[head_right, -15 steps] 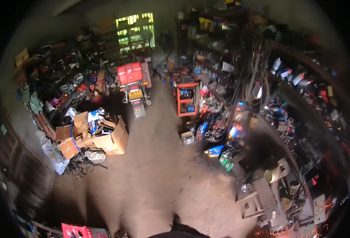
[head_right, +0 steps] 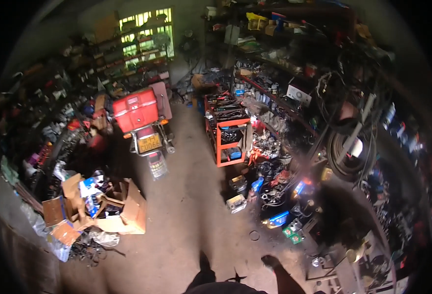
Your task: The person works on a motorcycle engine area, pulling on a black cable by hand and using a pair of pliers to adjust or pull a component near the cylinder head.
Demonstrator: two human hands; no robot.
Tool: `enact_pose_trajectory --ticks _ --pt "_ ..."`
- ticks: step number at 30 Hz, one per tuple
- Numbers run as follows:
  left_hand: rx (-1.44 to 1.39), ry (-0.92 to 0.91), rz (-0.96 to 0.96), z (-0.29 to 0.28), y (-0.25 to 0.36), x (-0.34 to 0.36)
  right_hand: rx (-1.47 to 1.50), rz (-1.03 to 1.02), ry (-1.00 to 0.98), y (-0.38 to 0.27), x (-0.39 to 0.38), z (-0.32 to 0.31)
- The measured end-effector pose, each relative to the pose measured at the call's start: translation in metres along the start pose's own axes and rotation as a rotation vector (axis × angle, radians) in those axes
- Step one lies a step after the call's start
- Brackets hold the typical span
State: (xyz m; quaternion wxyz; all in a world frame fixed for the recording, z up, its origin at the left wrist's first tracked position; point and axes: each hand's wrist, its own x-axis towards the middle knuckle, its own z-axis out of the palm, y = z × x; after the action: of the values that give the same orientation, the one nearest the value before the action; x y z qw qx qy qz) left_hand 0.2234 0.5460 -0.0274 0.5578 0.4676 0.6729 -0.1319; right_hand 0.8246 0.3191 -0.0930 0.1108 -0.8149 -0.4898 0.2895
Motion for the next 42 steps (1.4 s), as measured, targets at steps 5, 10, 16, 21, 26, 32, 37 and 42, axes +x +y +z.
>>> enact_pose_trajectory --ticks 5,10,16,21,26,32,37,42 --pt "-0.002 0.076 0.113 -0.144 0.192 0.143 0.321 0.675 -0.331 -0.004 -0.018 -0.014" --pt "-0.48 0.047 0.55 -0.247 0.476 0.236 0.634 1.016 -0.23 -0.044 0.041 -0.043" --pt "-0.339 -0.123 0.485 -0.248 0.687 0.332 0.751 1.004 -0.177 -0.07 0.251 -0.034" --pt "0.112 -0.173 0.411 -0.226 0.861 0.358 0.37 0.407 0.221 -0.056 0.499 -0.133" --pt "0.02 -0.271 0.556 -0.255 1.037 0.421 1.099 0.47 0.519 -0.16 0.672 -0.369" --pt "0.043 -0.298 0.632 -0.276 1.265 0.523 1.119 0.482 0.87 -0.135 0.778 -0.411" --pt "0.289 -0.239 0.757 -0.301 1.407 0.615 1.927 0.997 1.067 -0.151 0.79 -0.283" --pt "0.254 -0.203 0.696 -0.351 1.498 0.663 1.677 1.49 0.827 -0.257 0.807 -0.282"
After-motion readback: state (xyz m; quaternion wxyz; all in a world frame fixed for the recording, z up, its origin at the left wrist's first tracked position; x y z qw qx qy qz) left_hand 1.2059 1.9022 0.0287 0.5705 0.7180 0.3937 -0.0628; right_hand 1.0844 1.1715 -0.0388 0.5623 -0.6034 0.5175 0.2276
